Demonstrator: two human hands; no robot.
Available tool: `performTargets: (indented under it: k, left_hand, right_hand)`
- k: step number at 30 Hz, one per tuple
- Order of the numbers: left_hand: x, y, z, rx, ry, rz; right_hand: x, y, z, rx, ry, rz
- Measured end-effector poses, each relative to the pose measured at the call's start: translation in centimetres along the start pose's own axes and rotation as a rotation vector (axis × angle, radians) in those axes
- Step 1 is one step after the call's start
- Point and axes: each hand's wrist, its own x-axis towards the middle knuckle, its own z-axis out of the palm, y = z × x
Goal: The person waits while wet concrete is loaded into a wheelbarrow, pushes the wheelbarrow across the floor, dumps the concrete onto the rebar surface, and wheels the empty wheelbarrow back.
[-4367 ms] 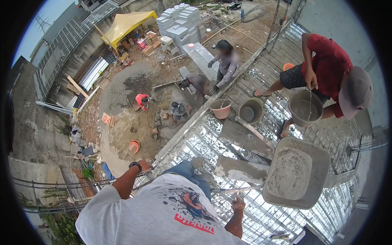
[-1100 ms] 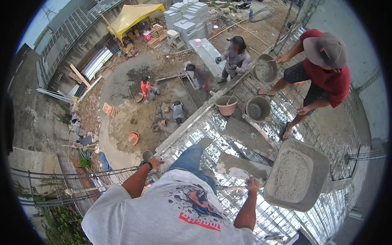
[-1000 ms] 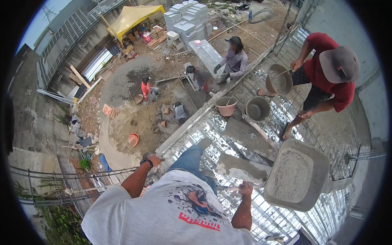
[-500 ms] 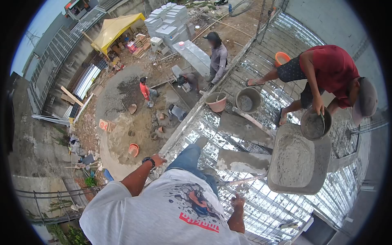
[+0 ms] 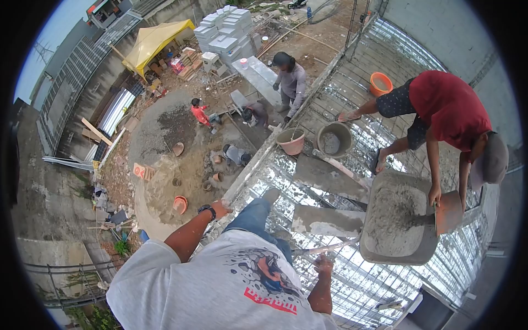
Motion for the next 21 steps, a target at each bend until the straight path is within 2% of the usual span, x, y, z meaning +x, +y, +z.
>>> performTargets:
  k: [3,6,9,12,15,17,19,21]
  left_hand:
    - [-6.8,7.2,-7.6,-0.219,-0.025,-0.213]
    - [-6.6,5.9,-6.8,-0.344,-0.154,-0.282]
    - [-7.9,7.1,-8.0,-0.302,-0.191,-0.317]
    - [-6.8,5.6,-6.1,-0.138,-0.182,-0.036]
    - [-6.4,6.1,-6.4,-0.287,-0.216,-0.323]
    - [-2.6,1.6,-1.2,-0.163,-0.159,-0.167]
    - [-1.9,1.0,-0.5,-0.092,-0.155,-0.088]
    - [-3.4,3.7,-3.6,-0.066,-0.210,-0.078]
  right_hand:
    - [-0.2,-0.8,0.4,-0.006,0.031,-0.004]
    - [-0.6,-1.3,0.6,0.008,0.037,-0.009]
    - [-1.0,-1.6,0.8,0.019,0.041,0.019]
    - [-0.3,-1.3,1.2,0.017,0.063,0.102]
    - [0.5,-0.7,1.2,-0.004,0.081,0.124]
    - [0.1,-0.8,1.5,0.028,0.091,0.086]
    - [-0.4,-1.0,1.6,0.011,0.104,0.059]
    - [-0.1,-1.3,1.6,-0.011,0.106,0.104]
